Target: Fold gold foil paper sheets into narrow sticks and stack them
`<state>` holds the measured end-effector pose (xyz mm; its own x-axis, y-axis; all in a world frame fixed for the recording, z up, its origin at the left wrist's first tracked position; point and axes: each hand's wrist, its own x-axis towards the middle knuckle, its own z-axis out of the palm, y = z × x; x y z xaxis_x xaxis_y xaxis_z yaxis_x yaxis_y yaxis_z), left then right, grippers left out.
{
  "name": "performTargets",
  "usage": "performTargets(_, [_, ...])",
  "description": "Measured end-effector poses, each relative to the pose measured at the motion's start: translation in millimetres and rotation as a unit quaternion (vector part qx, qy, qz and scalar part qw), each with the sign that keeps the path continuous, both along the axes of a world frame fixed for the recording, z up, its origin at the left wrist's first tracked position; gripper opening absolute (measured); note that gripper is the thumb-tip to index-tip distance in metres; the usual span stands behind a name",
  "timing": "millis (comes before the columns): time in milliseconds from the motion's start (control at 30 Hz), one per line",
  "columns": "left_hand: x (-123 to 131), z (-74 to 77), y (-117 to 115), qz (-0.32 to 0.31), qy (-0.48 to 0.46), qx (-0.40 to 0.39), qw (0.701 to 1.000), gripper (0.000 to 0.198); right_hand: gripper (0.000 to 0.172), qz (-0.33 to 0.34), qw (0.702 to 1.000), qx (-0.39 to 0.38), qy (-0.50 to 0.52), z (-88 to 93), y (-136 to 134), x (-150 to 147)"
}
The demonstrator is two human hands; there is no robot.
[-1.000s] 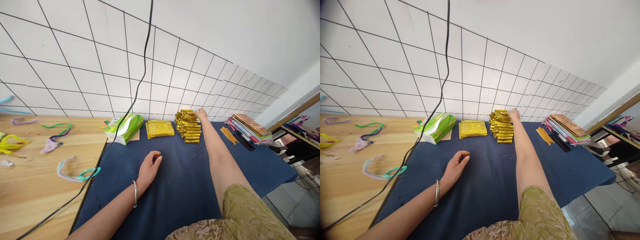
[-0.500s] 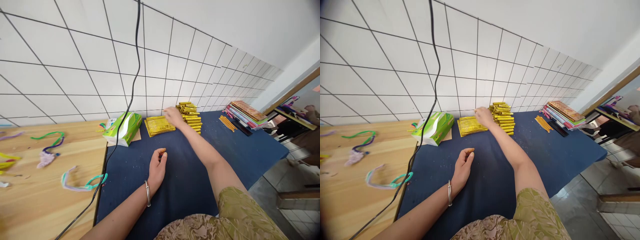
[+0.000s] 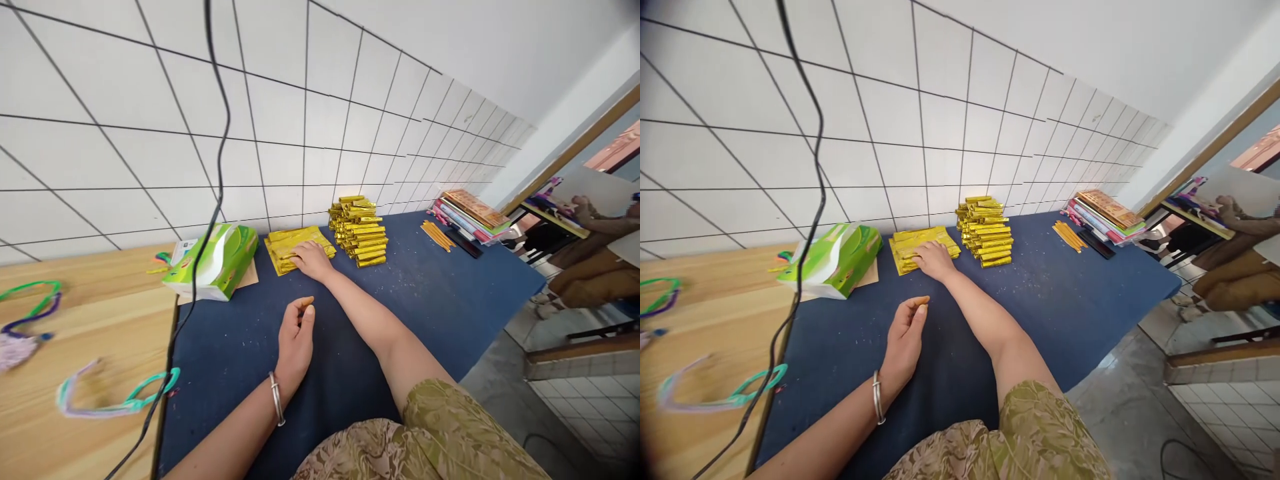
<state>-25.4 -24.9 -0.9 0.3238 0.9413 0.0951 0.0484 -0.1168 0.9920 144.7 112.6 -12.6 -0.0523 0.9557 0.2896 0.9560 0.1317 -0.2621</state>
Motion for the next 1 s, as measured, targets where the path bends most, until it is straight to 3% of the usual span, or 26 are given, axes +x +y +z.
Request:
performTargets(167, [-1,-5.0,-2,0.01,-0.022,-0.001,1.0,0.028,0.023,-0.002,0.998,0.039,0.05,10.0,-9,-1])
performTargets(300, [-2,-4.4,-1,0.032,-0.055,-0.022,0.998,0.029,0.029,0.014,0.988,0.09,0.123,48.7,-19,-3])
performTargets(367, [-4,-2.9,1,0.032,-0.105,-0.045,0.993,0.032,0.031,0.073,0.945,0.095,0.305,74.7,-29,-6])
performTargets(433, [-6,-0.6,2,0.016,-0.168,-0.066,0.983,0.038,0.035,0.133,0.868,0.056,0.476,94.6,-43,-12])
performTargets(500, [-7,1.9,3,-0.008,-0.219,-0.079,0.972,0.044,0.036,0.164,0.792,-0.012,0.588,101.0,-60,-19])
performTargets(600, [-4,3.2,1,-0.047,-0.257,-0.084,0.962,0.049,0.033,0.157,0.721,-0.1,0.668,83.5,-87,-27])
performTargets(733, [1,-2.4,-1,-0.023,-0.266,-0.084,0.96,0.056,0.034,0.1,0.672,-0.159,0.716,42.9,-124,-22])
performTargets(867, [3,-8.3,-2,-0.044,-0.209,-0.104,0.971,0.054,0.041,0.062,0.672,-0.157,0.721,27.4,-164,-9])
performTargets(1000, [7,-9.2,-3,-0.045,-0.201,-0.093,0.974,0.053,0.064,0.127,0.701,-0.104,0.694,28.4,-198,-5])
